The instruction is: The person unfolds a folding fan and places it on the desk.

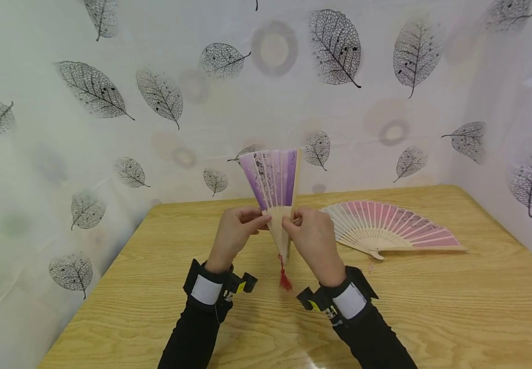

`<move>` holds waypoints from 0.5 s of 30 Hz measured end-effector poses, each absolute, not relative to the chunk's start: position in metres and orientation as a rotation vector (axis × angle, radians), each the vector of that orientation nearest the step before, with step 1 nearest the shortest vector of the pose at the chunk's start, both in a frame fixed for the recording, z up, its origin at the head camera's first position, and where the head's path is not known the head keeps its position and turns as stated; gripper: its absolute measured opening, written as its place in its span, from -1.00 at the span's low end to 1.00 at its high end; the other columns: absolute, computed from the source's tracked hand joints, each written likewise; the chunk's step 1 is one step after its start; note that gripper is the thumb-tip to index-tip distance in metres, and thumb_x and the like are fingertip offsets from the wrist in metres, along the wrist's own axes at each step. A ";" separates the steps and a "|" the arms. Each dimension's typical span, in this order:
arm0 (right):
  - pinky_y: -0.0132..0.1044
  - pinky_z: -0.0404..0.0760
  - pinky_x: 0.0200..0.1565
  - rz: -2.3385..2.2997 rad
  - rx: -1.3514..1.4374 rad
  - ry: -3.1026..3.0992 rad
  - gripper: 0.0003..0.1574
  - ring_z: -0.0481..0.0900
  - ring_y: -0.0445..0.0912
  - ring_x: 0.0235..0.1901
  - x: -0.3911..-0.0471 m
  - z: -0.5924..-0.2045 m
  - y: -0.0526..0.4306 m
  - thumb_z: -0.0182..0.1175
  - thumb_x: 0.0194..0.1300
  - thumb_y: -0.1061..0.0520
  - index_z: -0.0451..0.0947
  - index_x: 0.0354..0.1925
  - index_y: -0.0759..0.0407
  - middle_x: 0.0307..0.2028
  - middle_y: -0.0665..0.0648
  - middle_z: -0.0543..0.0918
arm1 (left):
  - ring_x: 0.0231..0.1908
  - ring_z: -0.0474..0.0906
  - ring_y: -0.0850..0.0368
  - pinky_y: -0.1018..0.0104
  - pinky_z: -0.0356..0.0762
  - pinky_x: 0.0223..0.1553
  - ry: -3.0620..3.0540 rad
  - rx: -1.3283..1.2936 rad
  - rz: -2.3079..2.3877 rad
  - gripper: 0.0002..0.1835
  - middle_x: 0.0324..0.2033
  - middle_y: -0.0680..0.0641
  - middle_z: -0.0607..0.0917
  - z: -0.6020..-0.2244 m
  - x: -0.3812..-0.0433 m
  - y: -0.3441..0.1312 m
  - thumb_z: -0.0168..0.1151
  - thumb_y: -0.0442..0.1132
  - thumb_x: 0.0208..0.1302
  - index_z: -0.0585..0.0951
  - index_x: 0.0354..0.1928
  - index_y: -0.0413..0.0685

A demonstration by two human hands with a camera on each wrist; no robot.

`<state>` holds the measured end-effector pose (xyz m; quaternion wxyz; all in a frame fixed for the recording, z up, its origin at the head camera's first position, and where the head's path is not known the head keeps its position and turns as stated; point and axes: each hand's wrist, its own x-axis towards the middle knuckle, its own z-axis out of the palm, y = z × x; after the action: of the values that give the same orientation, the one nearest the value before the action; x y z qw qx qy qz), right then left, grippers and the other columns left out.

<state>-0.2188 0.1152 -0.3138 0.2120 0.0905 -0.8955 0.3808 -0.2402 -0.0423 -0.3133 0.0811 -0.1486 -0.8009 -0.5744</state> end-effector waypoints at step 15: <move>-0.28 0.30 -0.74 1.085 0.234 -2.497 -0.67 0.46 -0.22 -0.72 -0.220 -0.312 0.120 0.14 0.15 0.03 0.59 -0.46 0.30 -0.68 0.14 0.63 | -0.43 0.61 0.10 0.18 0.56 -0.36 -2.401 -0.430 -1.731 -0.68 -0.41 -0.21 0.70 -0.314 -0.243 -0.046 0.23 -0.07 0.06 0.66 -0.27 -0.20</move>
<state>-0.2202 0.1200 -0.3116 0.2031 0.0838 -0.8948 0.3886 -0.2432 -0.0461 -0.3139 0.0753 -0.1435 -0.8005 -0.5771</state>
